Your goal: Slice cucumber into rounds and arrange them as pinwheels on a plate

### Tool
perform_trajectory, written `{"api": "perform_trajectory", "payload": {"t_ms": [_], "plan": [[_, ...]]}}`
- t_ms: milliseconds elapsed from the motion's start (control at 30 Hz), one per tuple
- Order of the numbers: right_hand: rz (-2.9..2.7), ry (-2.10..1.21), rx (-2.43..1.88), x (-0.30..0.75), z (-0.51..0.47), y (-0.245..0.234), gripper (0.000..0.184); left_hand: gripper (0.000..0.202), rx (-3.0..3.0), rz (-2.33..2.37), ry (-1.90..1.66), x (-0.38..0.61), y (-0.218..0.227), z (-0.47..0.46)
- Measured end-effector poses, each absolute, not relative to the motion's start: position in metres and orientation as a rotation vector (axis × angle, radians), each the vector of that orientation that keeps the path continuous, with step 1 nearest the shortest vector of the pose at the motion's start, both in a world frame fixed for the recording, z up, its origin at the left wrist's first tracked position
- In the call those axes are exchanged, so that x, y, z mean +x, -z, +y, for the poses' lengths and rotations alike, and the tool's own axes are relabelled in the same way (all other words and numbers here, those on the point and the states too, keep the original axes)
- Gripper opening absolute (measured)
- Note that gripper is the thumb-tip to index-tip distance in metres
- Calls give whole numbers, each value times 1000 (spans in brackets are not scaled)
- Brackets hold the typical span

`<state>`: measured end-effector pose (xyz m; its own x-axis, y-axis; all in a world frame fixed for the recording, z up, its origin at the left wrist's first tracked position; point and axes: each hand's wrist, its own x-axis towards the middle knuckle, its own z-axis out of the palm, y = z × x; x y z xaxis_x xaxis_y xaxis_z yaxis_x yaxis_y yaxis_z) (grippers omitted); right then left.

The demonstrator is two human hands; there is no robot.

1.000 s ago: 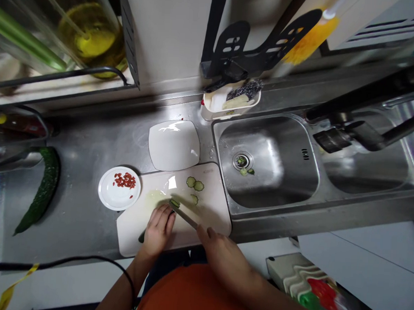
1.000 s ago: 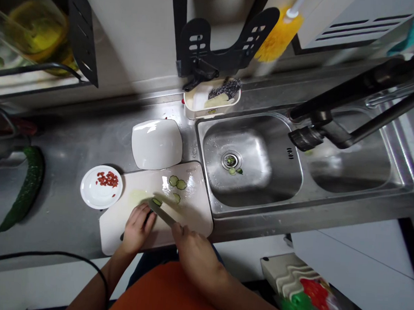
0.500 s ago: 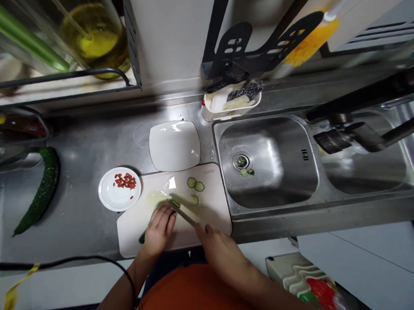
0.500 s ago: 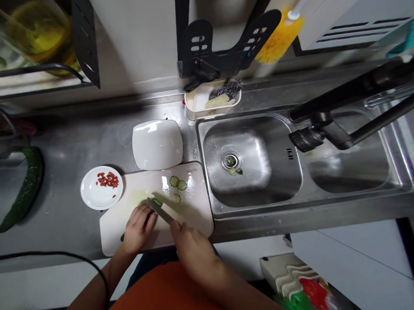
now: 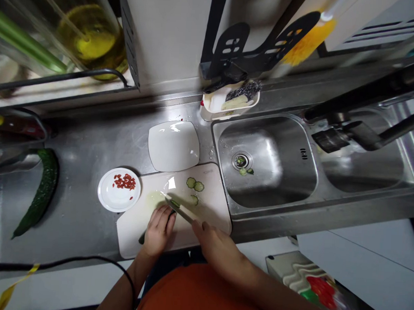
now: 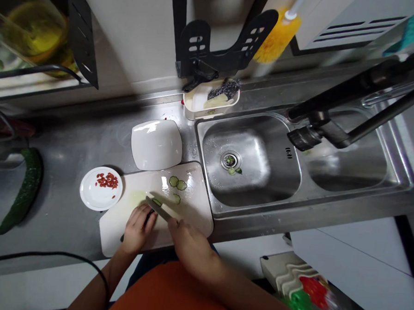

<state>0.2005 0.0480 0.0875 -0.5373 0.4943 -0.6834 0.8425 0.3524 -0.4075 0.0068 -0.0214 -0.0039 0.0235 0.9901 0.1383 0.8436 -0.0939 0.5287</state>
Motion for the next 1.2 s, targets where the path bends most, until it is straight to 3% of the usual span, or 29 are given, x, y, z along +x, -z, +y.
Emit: {"api": "perform_trajectory", "payload": {"t_ms": [400,800,1200], "plan": [[2147,1018,1127,188,58,-86,39,31,1988,1844,-680,7,1,-19],[2229,992,1215,182,46,-53,35,33,2015,1834,-669,7,-1,-19],[2155,1104,1258,189,45,-51,45,32,1954,1843,-682,7,0,-19]]}}
